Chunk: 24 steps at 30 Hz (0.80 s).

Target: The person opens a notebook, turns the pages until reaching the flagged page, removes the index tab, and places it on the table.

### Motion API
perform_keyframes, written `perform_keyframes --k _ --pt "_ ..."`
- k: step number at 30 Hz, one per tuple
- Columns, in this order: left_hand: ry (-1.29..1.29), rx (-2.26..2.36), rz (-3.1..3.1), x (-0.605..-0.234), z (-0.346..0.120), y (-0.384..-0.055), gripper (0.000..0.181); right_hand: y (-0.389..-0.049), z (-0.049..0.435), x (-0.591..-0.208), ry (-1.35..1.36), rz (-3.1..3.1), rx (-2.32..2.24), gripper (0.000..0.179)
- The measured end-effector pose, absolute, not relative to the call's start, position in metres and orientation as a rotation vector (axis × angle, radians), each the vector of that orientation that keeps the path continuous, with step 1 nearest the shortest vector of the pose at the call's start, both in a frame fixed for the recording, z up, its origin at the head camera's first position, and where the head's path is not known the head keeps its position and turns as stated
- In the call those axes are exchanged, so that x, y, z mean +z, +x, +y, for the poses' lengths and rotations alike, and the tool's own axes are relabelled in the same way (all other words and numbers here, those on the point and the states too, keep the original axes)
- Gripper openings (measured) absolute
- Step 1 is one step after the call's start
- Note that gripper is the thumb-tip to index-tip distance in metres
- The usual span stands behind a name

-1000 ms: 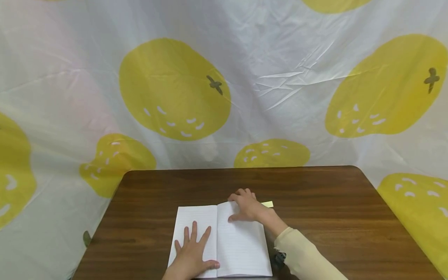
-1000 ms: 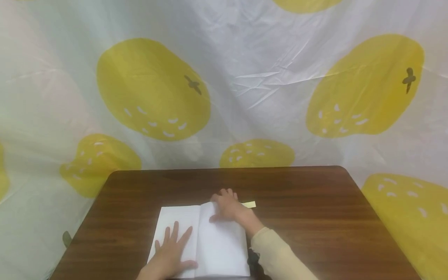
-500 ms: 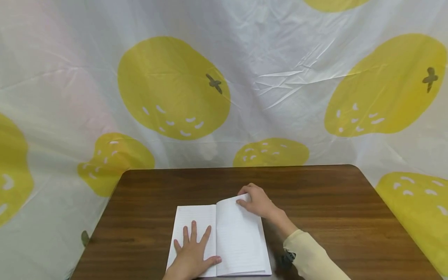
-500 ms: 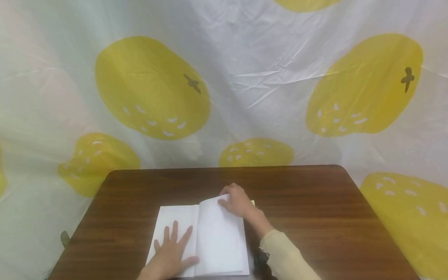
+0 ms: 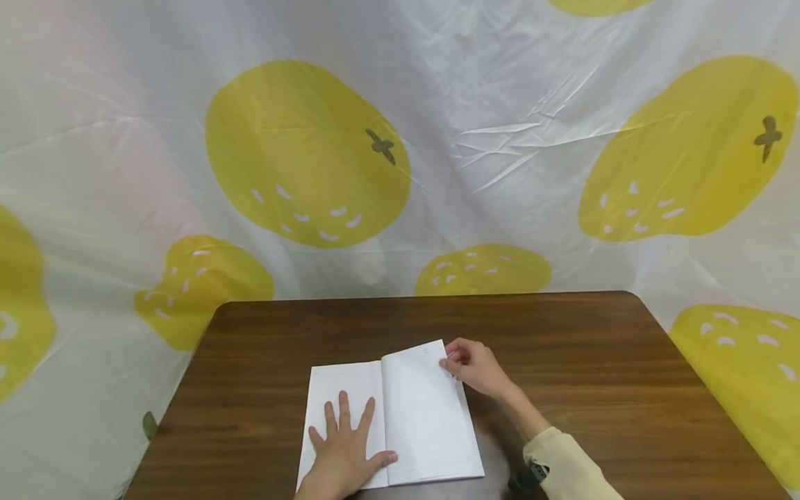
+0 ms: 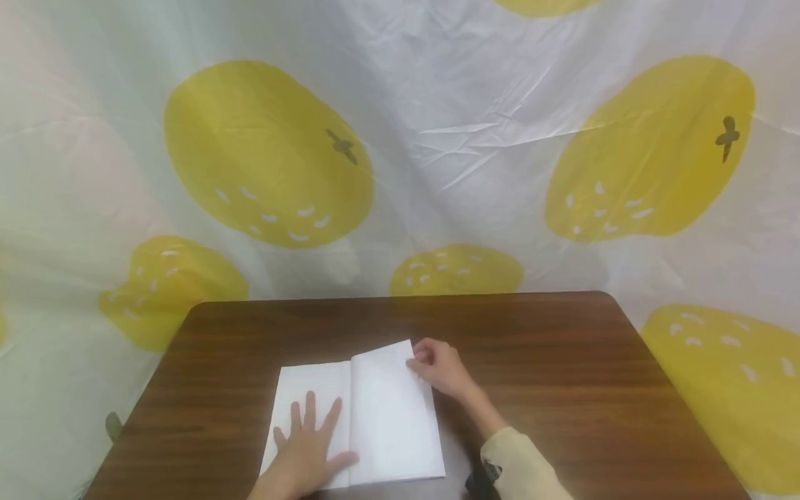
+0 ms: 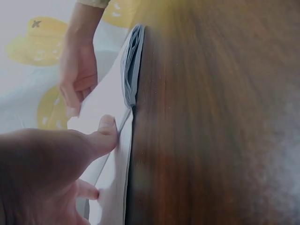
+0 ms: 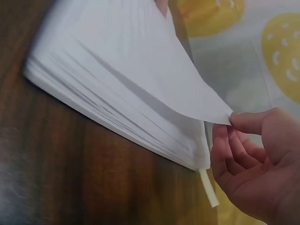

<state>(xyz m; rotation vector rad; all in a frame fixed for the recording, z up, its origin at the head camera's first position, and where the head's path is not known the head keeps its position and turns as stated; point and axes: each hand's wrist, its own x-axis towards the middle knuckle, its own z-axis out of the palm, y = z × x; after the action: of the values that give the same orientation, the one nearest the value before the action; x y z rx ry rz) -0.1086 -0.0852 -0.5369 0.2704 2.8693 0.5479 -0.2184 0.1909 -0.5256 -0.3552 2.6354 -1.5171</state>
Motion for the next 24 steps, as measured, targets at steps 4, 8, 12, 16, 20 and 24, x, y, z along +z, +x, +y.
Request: perform_keyframes --k 4,8,12,16,20,24 --pt "0.247 0.53 2.882 -0.539 -0.084 -0.109 0.099 -0.211 0.193 -0.529 -0.311 2.576 -1.542 0.021" --pt "0.241 0.545 2.866 -0.539 -0.086 -0.11 0.099 -0.204 0.195 -0.53 -0.279 2.512 -1.548 0.024" --pt "0.25 0.572 2.845 -0.536 -0.087 -0.11 0.097 -0.201 0.199 -0.53 -0.242 2.401 -1.636 0.027" --pt "0.272 0.609 2.832 -0.533 -0.089 -0.109 0.089 -0.203 0.204 -0.532 -0.166 2.298 -1.735 0.03" --pt "0.273 0.645 2.833 -0.534 -0.09 -0.11 0.084 -0.205 0.204 -0.533 -0.132 2.265 -1.781 0.031" --pt "0.257 0.67 2.834 -0.534 -0.09 -0.112 0.087 -0.205 0.199 -0.534 -0.121 2.267 -1.809 0.029"
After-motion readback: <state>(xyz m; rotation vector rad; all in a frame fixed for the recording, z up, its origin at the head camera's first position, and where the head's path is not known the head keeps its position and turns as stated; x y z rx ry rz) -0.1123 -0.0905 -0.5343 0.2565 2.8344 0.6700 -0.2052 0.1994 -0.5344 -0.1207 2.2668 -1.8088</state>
